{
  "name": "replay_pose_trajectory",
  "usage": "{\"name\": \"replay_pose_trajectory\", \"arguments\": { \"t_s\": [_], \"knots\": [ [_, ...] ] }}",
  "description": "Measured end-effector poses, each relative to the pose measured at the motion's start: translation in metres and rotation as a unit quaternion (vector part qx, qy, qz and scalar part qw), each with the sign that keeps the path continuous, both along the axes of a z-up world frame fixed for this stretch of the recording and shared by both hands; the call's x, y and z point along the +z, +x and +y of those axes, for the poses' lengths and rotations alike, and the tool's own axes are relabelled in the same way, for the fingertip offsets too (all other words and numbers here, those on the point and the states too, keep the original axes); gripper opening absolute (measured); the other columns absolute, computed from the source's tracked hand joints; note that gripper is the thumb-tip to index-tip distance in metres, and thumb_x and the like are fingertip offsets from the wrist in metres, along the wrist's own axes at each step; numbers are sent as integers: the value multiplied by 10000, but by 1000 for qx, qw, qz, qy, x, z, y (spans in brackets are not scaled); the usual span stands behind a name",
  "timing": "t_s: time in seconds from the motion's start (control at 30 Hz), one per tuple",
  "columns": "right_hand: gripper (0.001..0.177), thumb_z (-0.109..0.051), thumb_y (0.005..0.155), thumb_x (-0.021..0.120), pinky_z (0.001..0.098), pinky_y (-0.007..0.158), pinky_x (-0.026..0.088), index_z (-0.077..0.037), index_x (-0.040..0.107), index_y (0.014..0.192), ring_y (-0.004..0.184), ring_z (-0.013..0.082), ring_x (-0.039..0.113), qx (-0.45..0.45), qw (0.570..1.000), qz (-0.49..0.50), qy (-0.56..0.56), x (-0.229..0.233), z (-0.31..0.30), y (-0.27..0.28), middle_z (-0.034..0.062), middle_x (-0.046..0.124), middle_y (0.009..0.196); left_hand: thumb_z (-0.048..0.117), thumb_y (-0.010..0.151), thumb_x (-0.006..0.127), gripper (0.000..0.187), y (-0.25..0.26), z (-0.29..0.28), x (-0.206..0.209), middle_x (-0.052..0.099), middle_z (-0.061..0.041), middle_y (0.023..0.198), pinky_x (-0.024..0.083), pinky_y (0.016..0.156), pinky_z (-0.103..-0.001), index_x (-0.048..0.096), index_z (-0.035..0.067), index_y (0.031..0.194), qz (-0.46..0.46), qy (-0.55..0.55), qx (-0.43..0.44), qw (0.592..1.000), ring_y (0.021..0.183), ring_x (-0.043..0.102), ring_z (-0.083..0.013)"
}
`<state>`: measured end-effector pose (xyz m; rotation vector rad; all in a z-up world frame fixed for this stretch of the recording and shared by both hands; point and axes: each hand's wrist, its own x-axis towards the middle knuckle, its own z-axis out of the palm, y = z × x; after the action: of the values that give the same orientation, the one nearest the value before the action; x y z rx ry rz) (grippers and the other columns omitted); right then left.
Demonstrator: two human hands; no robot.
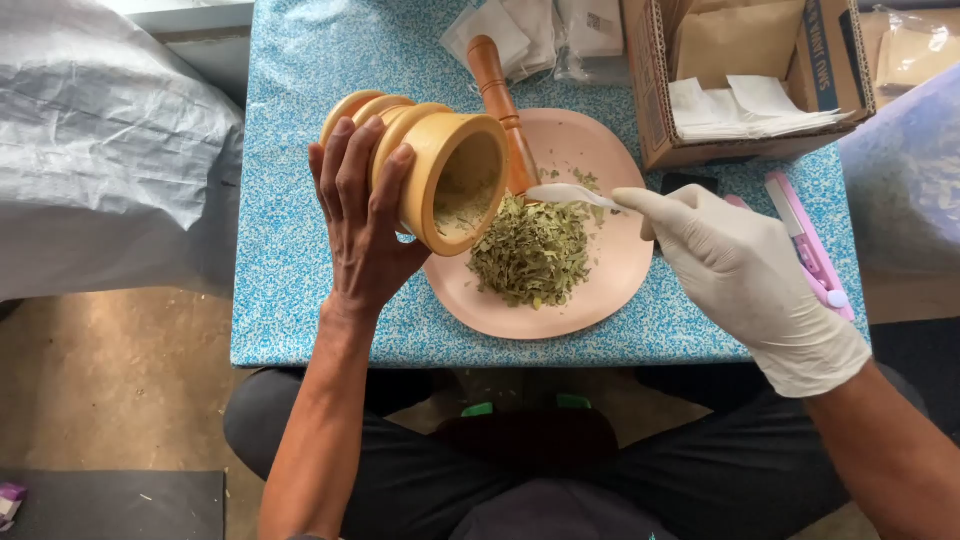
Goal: Sorting and processing dried tea leaves on a plate using a spoon and a mortar and pestle.
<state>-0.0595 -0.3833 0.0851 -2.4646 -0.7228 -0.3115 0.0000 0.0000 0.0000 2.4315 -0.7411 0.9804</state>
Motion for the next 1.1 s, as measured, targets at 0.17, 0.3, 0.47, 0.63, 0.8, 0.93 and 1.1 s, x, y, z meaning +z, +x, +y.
{"name": "replay_pose_trajectory", "arguments": {
  "t_s": [0.17,0.3,0.47,0.63,0.8,0.93,1.1],
  "knots": [
    [415,-72,1231,610,420,900,508,-241,677,1604,703,215,472,-23,998,-5,-51,-7,-3,-2,-11,518,918,511,1072,1015,993,-2,2,-2,364,-206,1767,209,1454,-754,326,198,1714,14,-26,2,1000,1714,321,-482],
    [403,-101,1229,671,382,736,534,-230,700,1610,698,203,483,-55,992,-44,-107,-14,-10,1,-20,532,872,537,1009,1055,1103,-1,4,-1,382,-186,1758,265,1448,-738,287,206,1729,5,-56,5,998,1699,366,-477],
    [444,-65,1161,704,428,639,558,-182,727,1589,872,226,691,-119,983,-28,-139,-41,-22,1,-3,719,995,456,907,1155,1299,-8,17,3,385,-163,1754,381,1426,-669,215,221,1772,20,-129,26,991,1684,387,-404],
    [391,-57,1187,637,453,1067,610,-156,695,1561,736,289,643,-121,980,-66,-145,-59,-18,7,-5,647,927,176,864,1194,1368,-21,26,-1,364,-144,1809,436,1465,-618,201,224,1804,88,-270,56,957,1722,408,-383],
    [346,-83,1182,681,372,831,576,-189,741,1506,681,228,666,-139,962,-126,-201,-87,-19,22,-36,668,932,212,911,1055,1086,-27,20,16,504,-170,1679,523,1313,-556,321,150,1709,148,-376,59,913,1573,533,-369],
    [386,-56,1170,690,368,492,530,-150,726,1543,644,239,665,-137,977,-74,-144,-97,-14,25,12,654,1004,189,907,1067,1116,-27,22,11,500,-165,1701,555,1305,-553,308,156,1724,159,-390,65,905,1583,538,-371],
    [344,-307,1224,663,390,484,518,-275,749,1556,567,232,647,-186,959,-77,-199,-94,-6,21,-56,657,976,226,880,1066,1090,-25,30,7,512,-175,1668,510,1324,-520,353,89,1693,137,-395,55,907,1565,532,-356]
  ]
}}
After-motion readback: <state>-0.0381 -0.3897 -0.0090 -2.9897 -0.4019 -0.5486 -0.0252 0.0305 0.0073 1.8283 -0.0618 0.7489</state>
